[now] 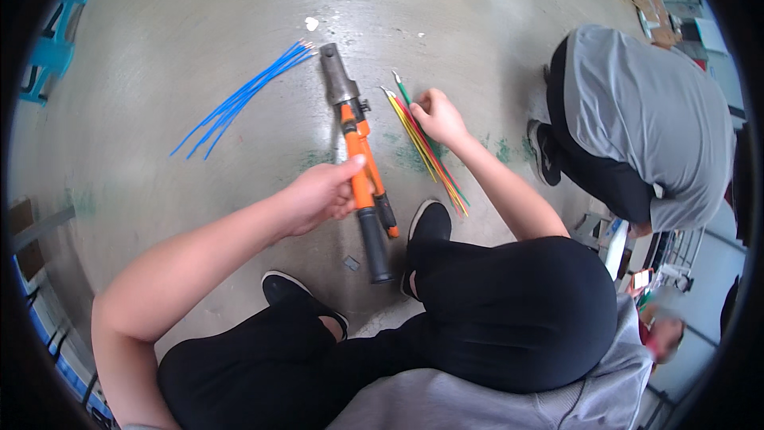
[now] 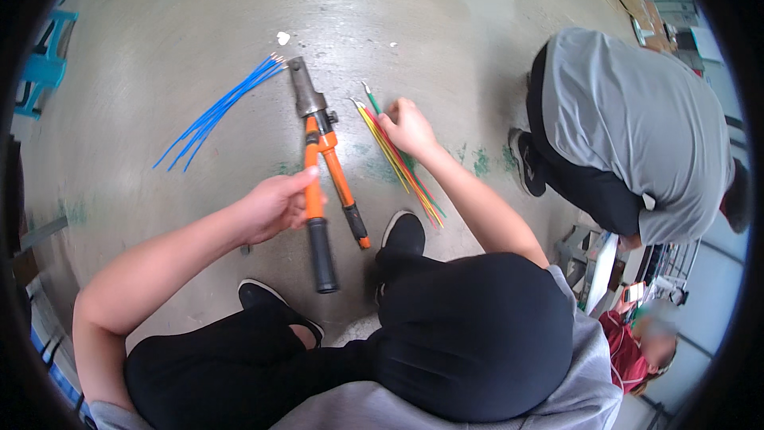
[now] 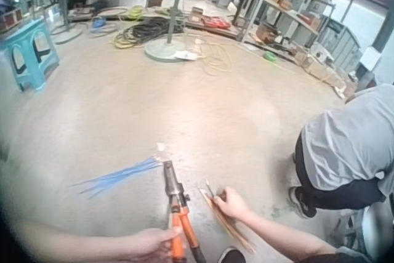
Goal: The person sits on a low stool and assembles an electrical panel by stripping red wires, inserting them into circuit breakers, and crimping terminals. They use a wire stripper and a crimping tool to prepare and secure the connections.
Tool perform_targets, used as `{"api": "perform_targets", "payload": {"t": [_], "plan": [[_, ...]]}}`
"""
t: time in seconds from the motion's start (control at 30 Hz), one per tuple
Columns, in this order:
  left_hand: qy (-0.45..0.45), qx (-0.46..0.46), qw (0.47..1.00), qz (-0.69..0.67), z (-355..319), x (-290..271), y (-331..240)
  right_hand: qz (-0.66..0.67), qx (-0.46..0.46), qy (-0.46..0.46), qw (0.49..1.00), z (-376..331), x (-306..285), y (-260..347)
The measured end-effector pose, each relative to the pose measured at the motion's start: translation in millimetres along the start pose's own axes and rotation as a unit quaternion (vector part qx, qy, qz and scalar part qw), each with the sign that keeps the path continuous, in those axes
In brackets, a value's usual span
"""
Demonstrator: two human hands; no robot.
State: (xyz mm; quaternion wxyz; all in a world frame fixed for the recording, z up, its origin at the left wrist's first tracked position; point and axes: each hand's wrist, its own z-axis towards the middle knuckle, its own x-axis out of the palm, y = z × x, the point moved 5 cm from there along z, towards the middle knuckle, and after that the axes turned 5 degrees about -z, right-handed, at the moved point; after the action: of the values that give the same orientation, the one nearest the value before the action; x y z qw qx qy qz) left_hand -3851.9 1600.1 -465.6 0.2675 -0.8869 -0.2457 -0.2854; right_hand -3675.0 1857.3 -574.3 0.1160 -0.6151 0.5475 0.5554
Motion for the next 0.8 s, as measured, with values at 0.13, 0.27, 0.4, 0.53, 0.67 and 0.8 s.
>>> {"api": "perform_targets", "payload": {"t": [0.13,0.27,0.4,0.53,0.67,0.8], "plan": [[0.059,0.024,0.998,0.017,20,19,-11,0.361,0.118,0.334,0.863,-68,-14,61],[0.163,0.088,0.957,0.223,20,29,-42,0.385,0.217,0.437,0.783,-157,-81,143],[0.097,0.088,0.836,0.534,14,-4,-59,0.287,0.263,0.363,0.846,-139,-112,103],[-0.135,0.073,0.734,0.661,7,-90,-29,0.108,0.187,0.349,0.912,-112,-126,78],[-0.233,0.186,0.628,0.719,-10,-138,15,0.083,0.175,0.359,0.913,-99,-133,83],[-0.248,0.217,0.608,0.722,-10,-145,39,0.052,0.186,0.375,0.907,-89,-134,77]]}}
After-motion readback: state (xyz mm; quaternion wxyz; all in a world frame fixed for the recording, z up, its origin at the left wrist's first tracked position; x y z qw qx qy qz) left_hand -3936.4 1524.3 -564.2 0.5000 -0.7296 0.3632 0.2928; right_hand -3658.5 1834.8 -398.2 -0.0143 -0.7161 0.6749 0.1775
